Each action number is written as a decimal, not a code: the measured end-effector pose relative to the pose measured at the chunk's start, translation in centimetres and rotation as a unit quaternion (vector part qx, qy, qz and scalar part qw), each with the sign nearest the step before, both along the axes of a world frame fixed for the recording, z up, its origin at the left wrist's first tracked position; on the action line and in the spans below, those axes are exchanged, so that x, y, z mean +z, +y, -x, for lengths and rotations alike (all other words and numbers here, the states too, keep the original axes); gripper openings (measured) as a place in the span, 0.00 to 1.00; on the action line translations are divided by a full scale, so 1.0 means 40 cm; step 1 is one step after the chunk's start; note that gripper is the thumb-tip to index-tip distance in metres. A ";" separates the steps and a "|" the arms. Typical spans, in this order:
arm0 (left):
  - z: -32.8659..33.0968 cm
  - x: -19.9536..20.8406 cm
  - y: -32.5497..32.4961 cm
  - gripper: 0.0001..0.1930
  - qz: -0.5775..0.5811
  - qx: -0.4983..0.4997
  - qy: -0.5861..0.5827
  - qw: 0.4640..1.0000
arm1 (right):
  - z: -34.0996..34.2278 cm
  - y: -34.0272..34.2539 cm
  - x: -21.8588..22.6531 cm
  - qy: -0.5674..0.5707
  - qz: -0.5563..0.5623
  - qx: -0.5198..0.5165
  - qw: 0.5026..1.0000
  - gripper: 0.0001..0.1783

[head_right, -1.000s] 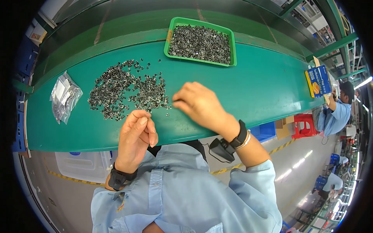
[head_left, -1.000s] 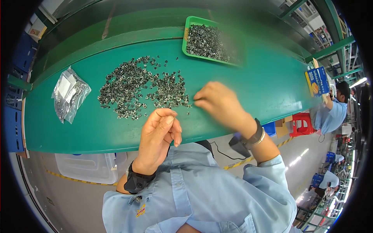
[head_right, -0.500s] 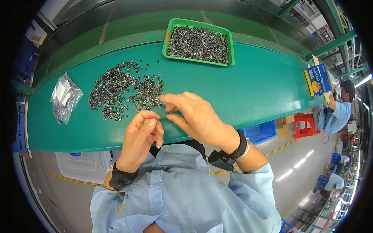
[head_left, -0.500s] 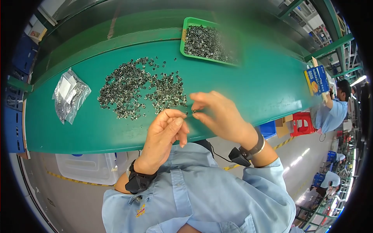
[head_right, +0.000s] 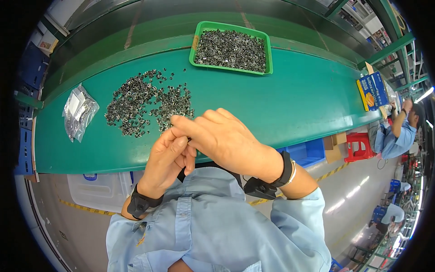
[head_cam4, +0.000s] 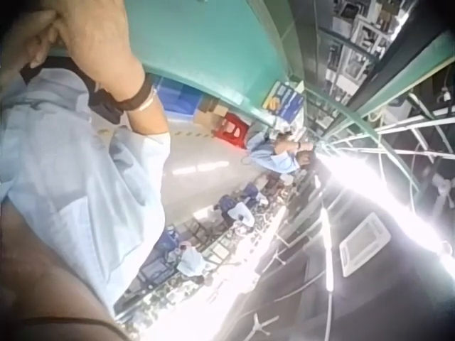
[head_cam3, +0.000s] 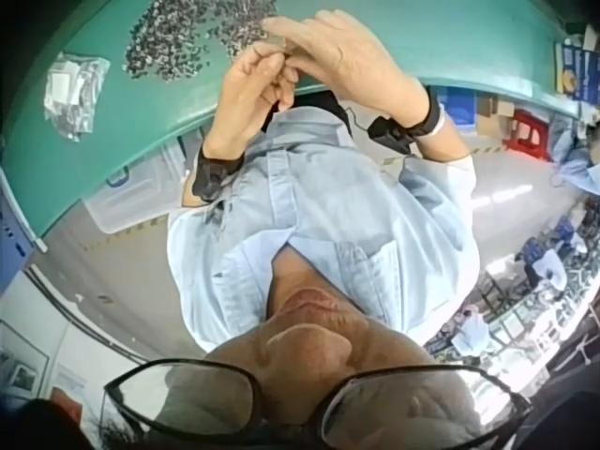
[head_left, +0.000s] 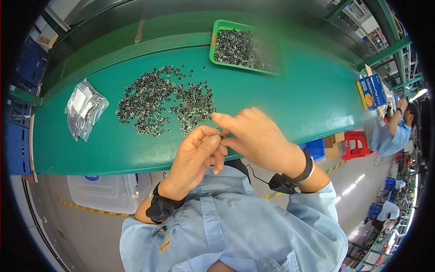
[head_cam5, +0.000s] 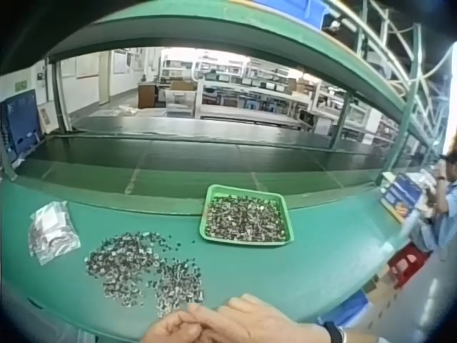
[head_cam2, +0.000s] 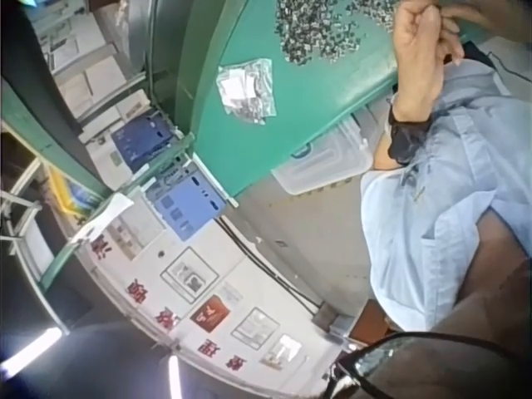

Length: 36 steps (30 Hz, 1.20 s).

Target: The person picks up a metal clip from the table by hand, holds it with both hands to press its sides together, and places it into a green tray. This sequence is repeated for other metal clips.

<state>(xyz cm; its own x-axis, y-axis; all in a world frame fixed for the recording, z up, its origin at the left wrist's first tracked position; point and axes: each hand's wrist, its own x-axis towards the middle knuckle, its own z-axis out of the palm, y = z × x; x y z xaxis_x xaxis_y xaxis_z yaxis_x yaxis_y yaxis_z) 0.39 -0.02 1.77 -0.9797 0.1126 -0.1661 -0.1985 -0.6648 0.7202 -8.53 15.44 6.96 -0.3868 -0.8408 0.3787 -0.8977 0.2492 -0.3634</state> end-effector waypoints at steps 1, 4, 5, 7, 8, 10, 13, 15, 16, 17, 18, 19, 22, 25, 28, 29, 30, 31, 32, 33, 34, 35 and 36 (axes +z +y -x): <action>-0.001 -0.001 -0.002 0.08 -0.031 -0.007 0.005 0.999 | 0.000 0.000 -0.014 -0.027 0.046 -0.021 0.998 0.25; -0.004 -0.006 -0.003 0.08 -0.063 -0.011 0.010 0.998 | -0.008 0.003 -0.051 -0.043 0.125 -0.011 0.991 0.19; -0.004 -0.009 -0.002 0.08 -0.065 -0.010 0.009 0.998 | -0.011 0.003 -0.060 -0.052 0.164 -0.005 0.985 0.16; -0.005 -0.009 -0.002 0.08 -0.067 -0.010 0.008 0.998 | -0.019 0.004 -0.075 -0.066 0.172 -0.013 0.983 0.14; -0.006 -0.008 -0.003 0.08 -0.054 -0.009 0.010 0.998 | -0.023 0.004 -0.080 -0.079 0.179 -0.019 0.980 0.13; -0.007 -0.007 -0.004 0.08 -0.029 -0.005 0.014 0.999 | -0.026 0.004 -0.082 -0.092 0.186 -0.025 0.978 0.12; -0.011 -0.004 -0.004 0.08 0.003 0.007 0.002 1.000 | -0.025 0.006 -0.082 -0.099 0.175 -0.008 0.980 0.11; -0.012 -0.004 -0.005 0.08 0.019 0.013 -0.003 1.000 | -0.023 0.009 -0.081 -0.097 0.169 -0.002 0.981 0.11; -0.012 -0.004 -0.008 0.08 0.030 0.010 -0.002 0.999 | -0.022 0.011 -0.079 -0.095 0.163 0.002 0.982 0.11; -0.012 -0.004 -0.010 0.08 0.042 0.008 -0.001 0.999 | -0.021 0.012 -0.078 -0.092 0.158 0.007 0.983 0.11; -0.012 -0.003 -0.011 0.08 0.054 0.005 0.000 0.999 | -0.023 0.011 -0.080 -0.092 0.158 0.007 0.983 0.11; -0.013 -0.002 -0.011 0.08 0.054 0.005 0.000 0.999 | -0.025 0.011 -0.082 -0.095 0.163 0.003 0.982 0.11; -0.015 0.003 -0.009 0.08 0.067 0.011 -0.011 0.998 | -0.032 0.008 -0.090 -0.101 0.175 -0.005 0.979 0.12; -0.015 0.002 -0.011 0.08 0.078 0.007 -0.007 0.997 | -0.038 0.006 -0.095 -0.096 0.183 -0.021 0.978 0.12; -0.016 0.002 -0.010 0.08 0.080 0.008 -0.008 0.997 | -0.039 0.007 -0.096 -0.079 0.183 -0.020 0.980 0.12; -0.017 0.003 -0.008 0.08 0.077 0.010 -0.009 0.997 | -0.039 0.007 -0.096 -0.070 0.182 -0.020 0.981 0.12; -0.018 0.004 -0.007 0.08 0.074 0.012 -0.011 0.997 | -0.040 0.007 -0.098 -0.070 0.183 -0.020 0.980 0.12; -0.019 0.005 -0.004 0.08 0.075 0.012 -0.011 0.997 | -0.042 0.009 -0.102 -0.065 0.189 -0.023 0.980 0.12; -0.020 0.007 -0.001 0.08 0.068 0.016 -0.015 0.997 | -0.044 0.010 -0.107 -0.060 0.194 -0.026 0.979 0.12; -0.021 0.009 0.003 0.08 0.061 0.021 -0.019 0.998 | -0.045 0.010 -0.111 -0.056 0.200 -0.028 0.978 0.13; -0.022 0.010 0.006 0.08 0.055 0.026 -0.023 0.998 | -0.046 0.011 -0.113 -0.056 0.200 -0.028 0.978 0.13; -0.023 0.009 0.008 0.08 0.055 0.026 -0.023 0.998 | -0.047 0.011 -0.115 -0.051 0.205 -0.029 0.977 0.13; -0.023 0.008 0.011 0.09 0.053 0.026 -0.015 0.998 | -0.047 0.011 -0.117 -0.046 0.211 -0.029 0.976 0.13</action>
